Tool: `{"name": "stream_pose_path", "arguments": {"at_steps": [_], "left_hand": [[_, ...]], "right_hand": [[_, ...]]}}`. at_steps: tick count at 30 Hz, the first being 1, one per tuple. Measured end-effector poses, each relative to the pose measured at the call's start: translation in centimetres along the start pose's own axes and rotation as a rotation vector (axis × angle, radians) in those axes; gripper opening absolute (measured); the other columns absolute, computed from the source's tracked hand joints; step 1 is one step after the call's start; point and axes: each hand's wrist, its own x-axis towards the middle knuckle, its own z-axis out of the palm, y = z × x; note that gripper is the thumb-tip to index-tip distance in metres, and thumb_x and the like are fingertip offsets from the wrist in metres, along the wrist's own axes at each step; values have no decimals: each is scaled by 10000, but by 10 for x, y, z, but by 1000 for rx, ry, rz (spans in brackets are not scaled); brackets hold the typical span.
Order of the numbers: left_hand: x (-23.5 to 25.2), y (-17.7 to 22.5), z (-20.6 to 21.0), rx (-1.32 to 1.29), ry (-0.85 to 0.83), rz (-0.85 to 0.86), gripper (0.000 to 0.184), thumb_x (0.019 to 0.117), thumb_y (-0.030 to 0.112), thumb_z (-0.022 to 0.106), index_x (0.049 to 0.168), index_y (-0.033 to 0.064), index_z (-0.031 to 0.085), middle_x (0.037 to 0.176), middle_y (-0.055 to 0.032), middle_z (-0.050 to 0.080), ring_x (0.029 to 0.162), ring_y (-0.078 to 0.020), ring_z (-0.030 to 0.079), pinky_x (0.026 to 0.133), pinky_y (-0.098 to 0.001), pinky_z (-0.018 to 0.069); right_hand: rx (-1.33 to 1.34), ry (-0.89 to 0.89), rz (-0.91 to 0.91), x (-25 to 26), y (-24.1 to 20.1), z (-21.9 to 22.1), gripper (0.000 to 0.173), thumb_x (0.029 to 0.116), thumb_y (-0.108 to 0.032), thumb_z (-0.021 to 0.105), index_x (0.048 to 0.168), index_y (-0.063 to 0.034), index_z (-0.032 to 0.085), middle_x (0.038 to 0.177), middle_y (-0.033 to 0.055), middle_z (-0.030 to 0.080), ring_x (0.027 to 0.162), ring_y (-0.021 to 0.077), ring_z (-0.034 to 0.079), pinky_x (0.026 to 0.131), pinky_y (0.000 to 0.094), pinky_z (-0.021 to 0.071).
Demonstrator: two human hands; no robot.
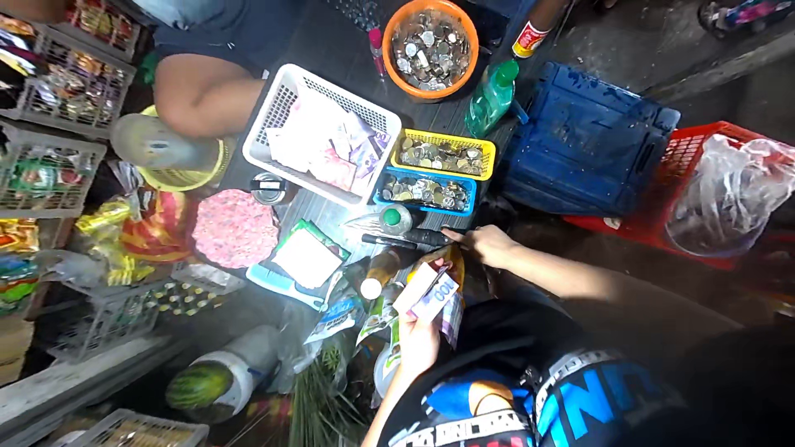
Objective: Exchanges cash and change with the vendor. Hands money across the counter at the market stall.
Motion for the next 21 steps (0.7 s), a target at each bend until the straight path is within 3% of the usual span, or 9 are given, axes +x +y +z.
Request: {"name": "stream_pose_path", "arguments": {"at_steps": [2,4,6,10,13,17,19,21], "left_hand": [[-3,1,1,24,-4,1,189,995,254,639,1143,239,757,1158,51,756,1091,-70,694,971,-285,561],[-6,5,2,37,7,-15,203,1006,177,612,1142,227,754,1137,61,760,1069,-58,699,960,-277,566],[-11,8,9,85,112,-40,261,978,30,561,1036,227,721,994,103,778,929,-9,724,854,-230,599],[-12,5,3,56,8,-44,227,1003,107,589,1137,208,742,1104,51,768,1039,-58,709,942,-271,574],[-16,8,15,97,135,-82,354,934,-73,489,967,194,719,896,84,779,842,-10,730,782,-225,612],[-11,1,5,52,-27,-60,224,1004,109,576,1126,179,750,1126,20,765,1051,-87,713,939,-294,579],[-10,-1,5,42,-64,-55,223,1006,161,595,1177,152,738,1185,-24,749,1107,-135,701,978,-326,565],[-11,-1,9,51,-48,-49,201,1002,158,603,1140,181,747,1140,8,762,1071,-103,710,953,-303,575]], "right_hand": [[-18,15,-9,5,7,5,770,1015,-14,463,1658,-324,174,1150,243,679,1093,456,644,969,599,468],[3,81,-14,8,15,12,637,1049,-49,441,1627,-283,313,1222,244,666,1133,455,633,979,593,478],[31,148,-20,9,23,16,500,1093,-145,420,1579,-260,429,1272,224,667,1179,440,631,995,586,482],[17,162,-83,14,27,15,552,1084,-194,482,1599,-354,367,1159,223,697,1076,437,663,957,597,488],[-10,167,-102,14,25,12,541,1070,-169,501,1584,-313,412,1129,212,713,1066,422,674,946,582,498],[-11,267,-159,7,37,20,358,1059,-99,491,1379,-118,651,1181,194,703,1127,405,657,948,565,515],[-24,307,-195,7,46,27,343,1069,-110,477,1354,-95,668,1169,191,706,1126,402,661,947,559,519],[-22,345,-238,6,51,32,347,1073,-112,463,1349,-79,669,1140,202,711,1101,413,670,934,563,522]]}}
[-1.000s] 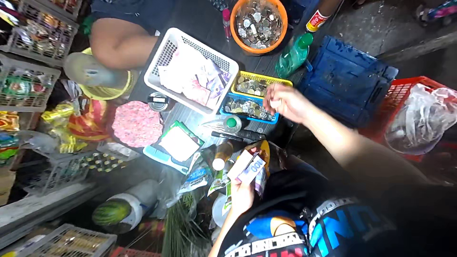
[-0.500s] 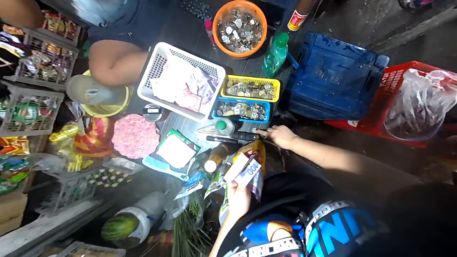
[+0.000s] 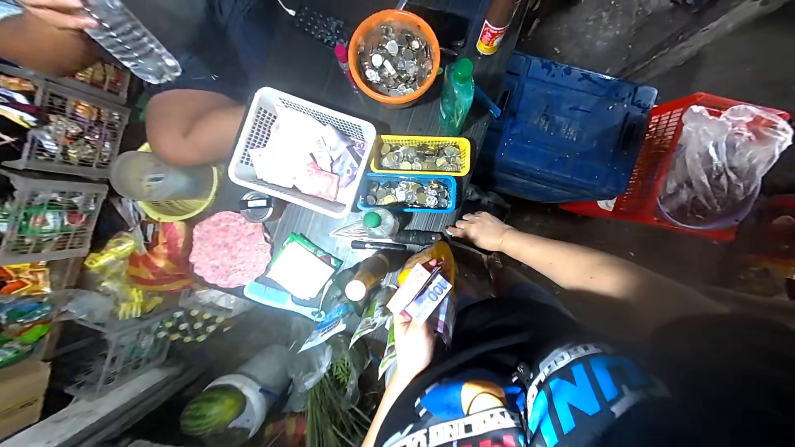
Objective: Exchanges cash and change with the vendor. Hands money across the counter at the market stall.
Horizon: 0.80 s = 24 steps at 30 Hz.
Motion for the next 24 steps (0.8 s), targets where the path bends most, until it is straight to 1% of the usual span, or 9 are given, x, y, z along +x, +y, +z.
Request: {"name": "stream_pose_path", "arguments": {"at_steps": [3,5,8,9,11,14,18,22,24], "left_hand": [[1,2,5,21,50,-31,238,1003,74,539,1114,160,731,1077,20,773,1011,-87,722,908,-287,590],[4,2,10,60,77,-81,244,1012,64,467,1166,91,653,1071,-5,764,999,-113,724,901,-310,596],[9,9,34,190,172,-184,260,1020,31,353,1115,67,592,899,44,752,843,-51,726,772,-259,617],[11,10,44,232,189,-201,264,1021,26,340,1093,68,591,854,55,743,798,-38,721,729,-246,617],[14,10,63,197,79,-212,325,1046,29,302,1224,6,572,1025,-15,746,956,-105,721,858,-303,611],[19,-4,91,155,-186,-157,369,1053,73,304,1328,-36,526,1192,-90,728,1083,-191,711,955,-371,588],[1,-30,151,221,-457,-177,376,1037,53,287,1311,-58,519,1186,-98,727,1093,-196,708,971,-373,586],[-56,-66,218,493,-569,-133,276,1044,43,352,1206,-16,567,1050,39,718,1033,-7,667,969,-243,550],[-92,-91,254,504,-688,-173,335,1044,27,309,1256,-52,556,1102,-33,741,1061,-85,694,987,-310,563]], "right_hand": [[188,130,70,-6,-3,2,315,1070,-168,480,1237,-79,731,1101,176,727,1072,360,691,949,548,526],[570,261,252,-15,-13,-2,278,1055,-202,539,1155,-43,744,1074,132,737,1015,241,698,962,445,537],[1474,474,482,-43,-41,-25,200,1063,-148,454,1074,-69,638,869,-15,621,704,45,557,640,210,469],[1741,503,469,-59,-48,-39,225,1083,-166,387,1068,-103,603,876,-21,642,731,62,599,655,224,499],[2049,604,312,-95,-62,-65,326,1099,-177,279,1046,-86,588,945,63,716,879,167,703,797,306,576],[2038,823,-118,-149,-66,-87,422,1043,-233,285,936,-133,681,978,90,756,952,216,734,880,359,592],[1817,1151,-390,-237,-62,-101,489,1059,-368,285,1014,-152,721,1040,57,737,949,179,726,819,339,613],[1759,1374,-254,-360,-71,-74,572,1088,-355,204,1125,-102,716,1107,75,740,1018,184,717,920,352,588],[1693,1455,91,-424,-73,-31,469,1084,-266,245,1041,-130,692,953,-19,702,827,80,662,773,262,565]]}}
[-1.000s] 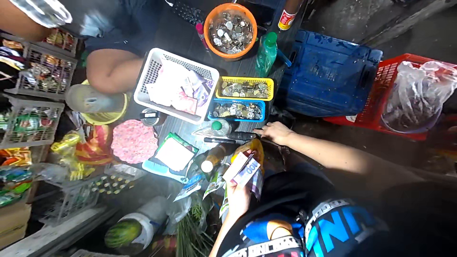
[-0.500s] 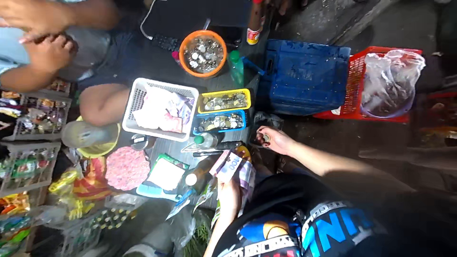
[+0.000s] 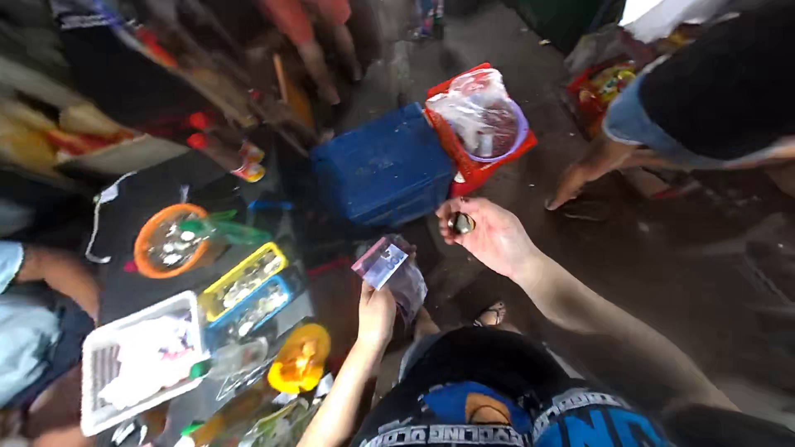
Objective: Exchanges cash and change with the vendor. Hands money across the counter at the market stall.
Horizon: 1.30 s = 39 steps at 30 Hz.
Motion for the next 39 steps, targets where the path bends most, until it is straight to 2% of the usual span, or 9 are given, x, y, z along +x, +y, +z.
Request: {"name": "stream_pose_path", "arguments": {"at_steps": [3,5,7,13,18,22,30,36,39], "left_hand": [[-10,-10,90,-89,-239,-118,360,1074,30,301,1338,-83,516,1150,-153,733,1070,-234,718,982,-397,581],[-22,-17,154,-115,-370,-217,334,1082,24,330,1340,-99,504,1123,-201,739,1030,-286,739,940,-423,604],[-37,-23,216,-95,-493,-303,309,1086,32,378,1333,-96,510,1094,-206,734,994,-290,740,916,-425,610],[-95,-34,395,108,-899,-498,312,1066,-3,426,1370,-62,468,1096,-178,737,963,-260,745,885,-398,618],[-154,-51,526,440,-1179,-284,471,847,-145,605,1299,-47,519,1068,-47,711,948,-64,695,848,-267,598],[-172,-88,620,215,-1628,-58,348,809,-65,740,1140,11,659,1017,7,751,966,-79,711,903,-307,605],[-210,-89,825,417,-2338,-242,239,986,12,564,1213,13,638,1053,17,731,975,-37,686,922,-287,576],[-239,-97,951,478,-2527,-354,208,1026,47,506,1176,42,650,1027,65,728,953,0,679,902,-253,570],[-254,-109,1014,367,-2365,-173,247,971,-15,515,1158,0,674,1015,-19,749,916,-100,722,869,-342,613]], "right_hand": [[-568,278,205,-77,2,-124,316,1083,-190,378,939,-67,631,749,-17,569,616,63,530,600,232,479],[-950,285,532,-143,7,-208,335,1085,-208,463,1153,59,654,1001,221,666,885,301,650,841,479,518],[-928,361,743,-214,9,-262,339,1075,-178,473,1260,56,632,1150,270,664,1026,362,661,939,551,496],[-490,694,59,-363,-69,-278,249,1017,-122,514,1198,-53,670,937,-7,668,702,34,594,652,230,520],[-612,1152,-279,-395,-95,-322,522,826,-287,816,1277,-74,660,828,-27,617,671,22,516,651,227,477],[-377,1410,-576,-432,-112,-389,109,845,-71,749,952,-63,767,846,-46,706,744,-22,637,706,171,552],[-307,1410,-568,-512,-199,-509,190,861,-65,719,1049,-70,747,962,-32,750,871,13,690,807,233,589],[-607,1706,-864,-583,-268,-590,98,891,-175,773,919,-81,774,873,-56,684,855,-4,628,791,190,547],[-850,1783,-473,-638,-309,-628,222,946,-282,698,884,-70,715,801,-17,635,750,8,571,697,198,488]]}}
